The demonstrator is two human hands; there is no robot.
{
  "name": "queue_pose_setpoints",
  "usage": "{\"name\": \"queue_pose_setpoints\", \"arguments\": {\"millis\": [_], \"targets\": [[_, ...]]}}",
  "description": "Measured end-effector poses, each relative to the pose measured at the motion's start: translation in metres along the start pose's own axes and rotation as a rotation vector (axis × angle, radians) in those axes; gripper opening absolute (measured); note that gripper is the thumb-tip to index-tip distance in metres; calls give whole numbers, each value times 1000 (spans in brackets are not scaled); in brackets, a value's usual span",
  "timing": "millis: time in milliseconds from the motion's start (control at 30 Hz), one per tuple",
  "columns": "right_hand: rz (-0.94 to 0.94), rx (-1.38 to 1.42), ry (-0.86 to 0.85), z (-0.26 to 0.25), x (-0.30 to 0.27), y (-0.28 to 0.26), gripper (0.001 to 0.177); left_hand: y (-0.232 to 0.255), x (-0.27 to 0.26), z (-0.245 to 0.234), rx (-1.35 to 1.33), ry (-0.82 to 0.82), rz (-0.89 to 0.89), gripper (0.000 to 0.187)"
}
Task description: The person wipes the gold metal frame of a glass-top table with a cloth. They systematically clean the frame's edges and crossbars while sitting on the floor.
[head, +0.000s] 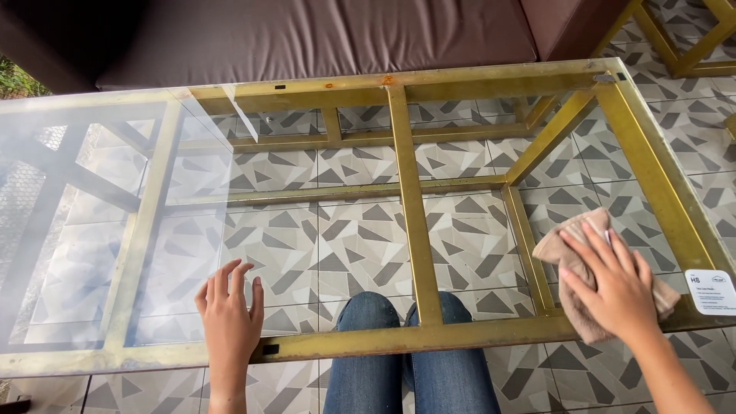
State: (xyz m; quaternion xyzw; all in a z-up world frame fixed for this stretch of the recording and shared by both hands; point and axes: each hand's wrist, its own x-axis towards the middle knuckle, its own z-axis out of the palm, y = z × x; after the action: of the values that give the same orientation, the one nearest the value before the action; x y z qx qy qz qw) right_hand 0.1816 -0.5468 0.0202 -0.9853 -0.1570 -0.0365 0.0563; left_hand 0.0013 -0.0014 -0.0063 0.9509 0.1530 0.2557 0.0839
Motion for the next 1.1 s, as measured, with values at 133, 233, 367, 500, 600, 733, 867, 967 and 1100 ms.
{"name": "queue_pose_setpoints", "arguments": {"millis": [133,233,367,500,600,733,867,967,1100], "targets": [[113,16,25,4,70,8,64,0,0,1,7,10,3,22],[179,57,22,6,123,-12,64,1,1,-1,1,-1,-15,22],[53,15,-34,13,158,-72,66,0,2,-2,-10,0,-24,21],[-309,-3,-24,14,128,-144,62,2,2,-2,-29,0,-30,20],[-567,4,49,19,72,-169,65,1,1,-1,-18,5,-24,22],[-588,23,146,8,4,-156,58,2,0,-3,-37,-5,-23,21],[-386,-76,125,16,-28,-95,64,4,0,-6,-27,-10,-15,22],[-128,-59,77,5,-33,-52,61,-2,-1,-2,-7,3,-6,22],[132,20,81,-1,-16,-3,58,-16,-8,12,63,24,35,26]]}}
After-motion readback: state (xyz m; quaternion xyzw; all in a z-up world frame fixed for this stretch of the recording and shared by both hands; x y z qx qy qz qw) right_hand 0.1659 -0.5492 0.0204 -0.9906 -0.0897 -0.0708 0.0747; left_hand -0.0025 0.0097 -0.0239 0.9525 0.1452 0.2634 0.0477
